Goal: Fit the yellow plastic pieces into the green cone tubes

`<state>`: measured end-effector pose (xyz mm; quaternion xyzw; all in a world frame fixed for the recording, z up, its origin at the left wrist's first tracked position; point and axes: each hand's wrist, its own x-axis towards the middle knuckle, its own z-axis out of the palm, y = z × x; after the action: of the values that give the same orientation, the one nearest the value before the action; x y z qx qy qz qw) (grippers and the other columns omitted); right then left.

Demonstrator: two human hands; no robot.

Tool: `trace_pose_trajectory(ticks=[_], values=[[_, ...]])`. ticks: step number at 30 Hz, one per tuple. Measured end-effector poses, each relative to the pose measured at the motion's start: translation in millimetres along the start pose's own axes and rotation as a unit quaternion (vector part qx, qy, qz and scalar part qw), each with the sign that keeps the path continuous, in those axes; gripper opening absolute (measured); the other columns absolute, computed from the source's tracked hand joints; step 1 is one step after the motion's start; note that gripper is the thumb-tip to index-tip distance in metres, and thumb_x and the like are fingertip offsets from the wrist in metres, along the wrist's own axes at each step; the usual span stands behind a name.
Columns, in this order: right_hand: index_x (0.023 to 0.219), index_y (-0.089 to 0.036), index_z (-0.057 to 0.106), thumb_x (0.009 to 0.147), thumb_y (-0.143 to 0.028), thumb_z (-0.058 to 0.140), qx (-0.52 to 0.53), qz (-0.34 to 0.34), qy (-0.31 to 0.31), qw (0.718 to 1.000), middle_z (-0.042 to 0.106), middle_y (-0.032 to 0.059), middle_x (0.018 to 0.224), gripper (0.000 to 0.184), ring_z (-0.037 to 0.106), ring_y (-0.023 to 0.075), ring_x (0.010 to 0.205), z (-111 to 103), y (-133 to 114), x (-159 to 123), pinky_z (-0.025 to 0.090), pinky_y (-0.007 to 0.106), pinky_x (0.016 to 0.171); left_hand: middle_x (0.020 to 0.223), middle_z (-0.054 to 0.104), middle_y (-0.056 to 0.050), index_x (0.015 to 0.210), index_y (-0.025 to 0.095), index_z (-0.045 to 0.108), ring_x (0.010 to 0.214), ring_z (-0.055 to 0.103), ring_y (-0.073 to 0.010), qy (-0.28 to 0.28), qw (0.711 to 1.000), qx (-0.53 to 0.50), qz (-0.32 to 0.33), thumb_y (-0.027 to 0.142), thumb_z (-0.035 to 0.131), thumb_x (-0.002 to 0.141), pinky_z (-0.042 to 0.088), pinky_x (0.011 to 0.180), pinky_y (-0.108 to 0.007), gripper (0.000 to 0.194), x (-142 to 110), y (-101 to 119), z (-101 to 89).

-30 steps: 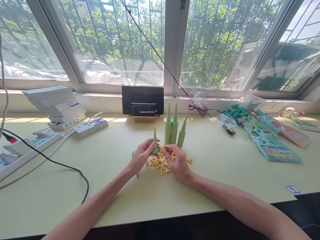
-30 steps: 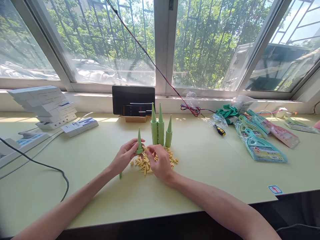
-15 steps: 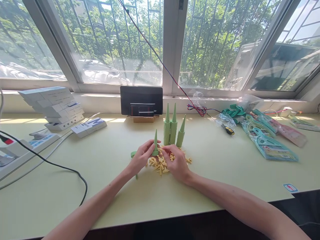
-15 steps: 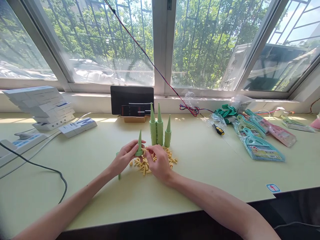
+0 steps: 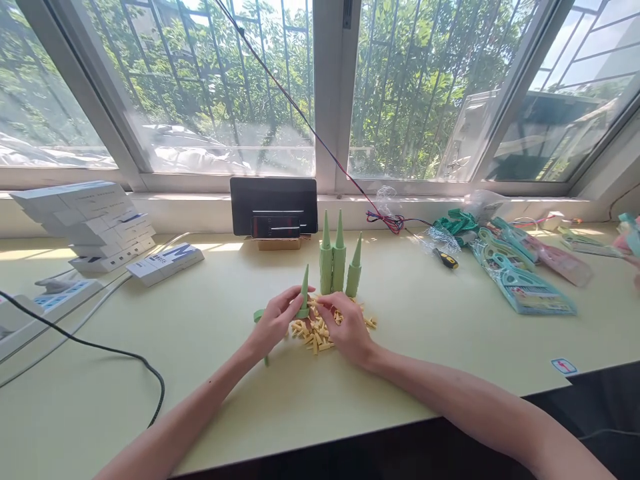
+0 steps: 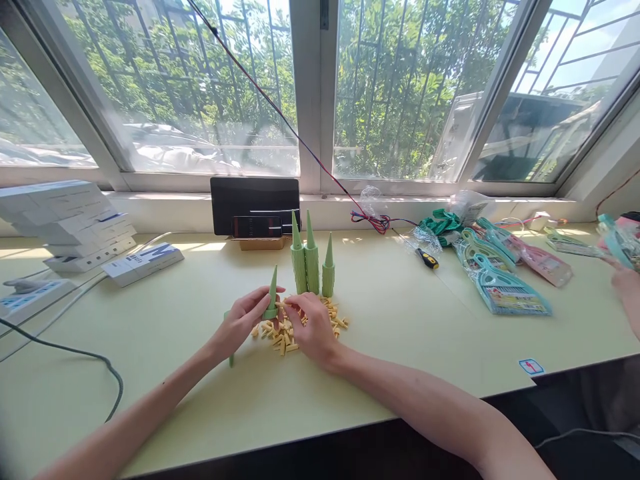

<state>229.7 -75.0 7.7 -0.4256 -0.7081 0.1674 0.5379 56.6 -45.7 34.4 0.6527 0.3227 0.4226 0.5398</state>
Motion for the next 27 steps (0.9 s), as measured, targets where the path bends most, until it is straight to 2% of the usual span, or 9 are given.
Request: trace_pose_trajectory(ticks=[4, 10, 27], values=[[0.096, -0.02, 0.068, 0.097, -0.026, 0.053, 0.009, 0.005, 0.0, 1.0, 0.068, 0.0043, 0.086, 0.017, 0.061, 0.017, 0.079, -0.9, -0.5, 1.0, 0.05, 0.03, 0.073, 0.104, 0.065, -0.009, 0.117, 0.019, 0.062, 0.081, 0.065, -0.0194, -0.001, 1.0, 0.013, 0.006, 0.046, 0.056, 0.093, 0.06, 0.067, -0.033, 0.037, -0.3, -0.9, -0.6], [0.094, -0.02, 0.068, 0.097, -0.027, 0.054, 0.027, 0.009, 0.002, 1.0, 0.067, 0.0046, 0.086, 0.016, 0.061, 0.0171, 0.078, -2.0, 0.0, 0.8, 0.05, 0.03, 0.072, 0.094, 0.064, -0.006, 0.115, 0.019, 0.063, 0.08, 0.064, -0.0185, -0.002, 1.0, 0.017, 0.005, 0.044, 0.056, 0.092, 0.062, 0.068, -0.034, 0.035, -0.8, -0.9, -0.7], [0.091, -0.017, 0.068, 0.093, -0.024, 0.058, 0.056, 0.027, 0.003, 0.998, 0.069, 0.0059, 0.087, 0.012, 0.061, 0.0163, 0.075, 1.4, 3.9, -1.5, 0.049, 0.029, 0.07, 0.104, 0.062, -0.007, 0.112, 0.017, 0.062, 0.083, 0.064, -0.0183, -0.009, 0.999, 0.026, 0.038, 0.042, 0.054, 0.094, 0.064, 0.065, -0.034, 0.031, -2.4, -4.9, 0.3]])
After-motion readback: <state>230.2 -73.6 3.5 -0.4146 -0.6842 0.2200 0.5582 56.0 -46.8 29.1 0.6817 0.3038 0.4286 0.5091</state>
